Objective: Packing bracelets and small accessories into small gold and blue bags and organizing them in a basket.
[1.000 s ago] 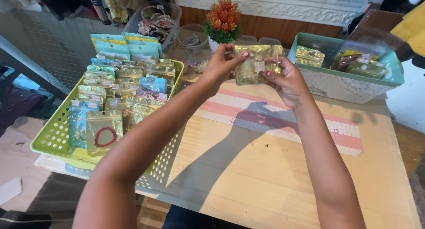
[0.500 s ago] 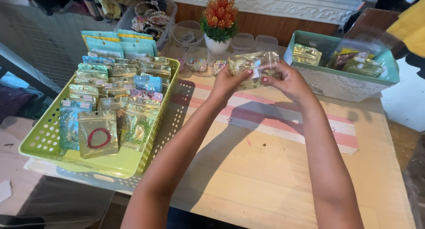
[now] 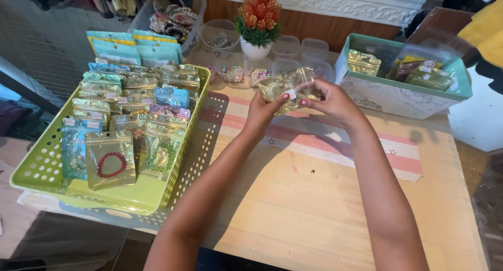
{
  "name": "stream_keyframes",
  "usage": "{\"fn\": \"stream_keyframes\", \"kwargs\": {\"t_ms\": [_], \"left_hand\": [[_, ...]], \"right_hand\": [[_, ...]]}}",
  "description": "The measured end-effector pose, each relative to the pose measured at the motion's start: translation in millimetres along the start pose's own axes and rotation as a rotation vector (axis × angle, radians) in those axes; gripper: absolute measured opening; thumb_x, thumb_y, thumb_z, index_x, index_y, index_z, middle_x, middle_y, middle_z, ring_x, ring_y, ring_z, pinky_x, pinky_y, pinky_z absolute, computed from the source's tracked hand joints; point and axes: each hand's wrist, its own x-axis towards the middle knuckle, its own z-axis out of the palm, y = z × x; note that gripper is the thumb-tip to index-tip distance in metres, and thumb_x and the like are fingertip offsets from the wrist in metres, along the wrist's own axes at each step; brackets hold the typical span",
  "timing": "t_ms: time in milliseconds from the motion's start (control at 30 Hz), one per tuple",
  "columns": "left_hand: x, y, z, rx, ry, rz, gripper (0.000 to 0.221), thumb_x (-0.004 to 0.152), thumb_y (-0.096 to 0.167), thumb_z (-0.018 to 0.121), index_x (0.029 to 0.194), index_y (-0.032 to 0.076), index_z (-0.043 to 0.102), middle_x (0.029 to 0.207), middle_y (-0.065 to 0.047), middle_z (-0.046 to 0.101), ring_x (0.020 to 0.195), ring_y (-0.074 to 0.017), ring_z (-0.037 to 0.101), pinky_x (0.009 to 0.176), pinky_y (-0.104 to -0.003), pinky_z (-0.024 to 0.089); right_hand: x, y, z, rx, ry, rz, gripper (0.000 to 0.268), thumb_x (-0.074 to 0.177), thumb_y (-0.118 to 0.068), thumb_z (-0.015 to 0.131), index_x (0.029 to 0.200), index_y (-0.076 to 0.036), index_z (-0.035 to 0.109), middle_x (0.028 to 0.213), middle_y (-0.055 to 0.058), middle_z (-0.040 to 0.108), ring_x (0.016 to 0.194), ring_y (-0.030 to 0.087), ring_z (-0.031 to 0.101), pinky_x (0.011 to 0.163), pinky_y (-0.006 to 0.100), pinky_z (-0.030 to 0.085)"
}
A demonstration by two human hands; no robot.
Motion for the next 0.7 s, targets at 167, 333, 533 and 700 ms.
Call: {"fn": "stream_keyframes", "kwargs": {"t_ms": [167, 333, 533, 700], "left_hand": [[1.1, -8.8, -5.9, 0.047, -0.07, 0.01, 0.048, 0.087, 0.014, 0.081, 0.126, 0.005, 0.056, 0.114, -0.008, 0.07, 0.1, -0.0141, 0.068, 0.083, -0.03, 0.059], [-3.7, -2.3, -6.0, 0.034, -0.047, -0.02, 0.047, 0.088, 0.016, 0.081, 0.127, 0.005, 0.057, 0.113, -0.008, 0.07, 0.098, -0.0146, 0.069, 0.081, -0.03, 0.059], [3.6, -21.0, -18.9, 0.034, -0.002, -0.072, 0.04, 0.094, 0.022, 0.078, 0.125, 0.003, 0.06, 0.109, -0.008, 0.071, 0.094, -0.0147, 0.065, 0.08, -0.03, 0.053], [7.2, -32.7, -24.8, -0.095, 0.012, -0.118, 0.039, 0.1, 0.031, 0.07, 0.125, 0.001, 0.064, 0.115, -0.006, 0.073, 0.104, -0.0119, 0.066, 0.089, -0.027, 0.052]], "right_hand": [[0.5, 0.1, 1.4, 0.159, -0.09, -0.035, 0.039, 0.089, -0.012, 0.075, 0.127, -0.01, 0.066, 0.114, 0.003, 0.073, 0.103, 0.012, 0.068, 0.084, 0.029, 0.057], [4.4, 12.3, -1.7, 0.244, -0.102, 0.033, 0.039, 0.086, -0.011, 0.076, 0.123, -0.009, 0.064, 0.113, 0.001, 0.073, 0.102, 0.011, 0.069, 0.08, 0.031, 0.06], [2.8, 13.1, -0.5, 0.115, -0.126, -0.038, 0.034, 0.091, -0.014, 0.076, 0.123, -0.003, 0.069, 0.111, 0.006, 0.073, 0.104, 0.012, 0.069, 0.088, 0.031, 0.059], [1.5, 11.9, 1.1, 0.066, -0.159, 0.113, 0.044, 0.09, -0.026, 0.073, 0.13, -0.008, 0.069, 0.122, 0.005, 0.071, 0.112, 0.015, 0.067, 0.095, 0.031, 0.057]]}}
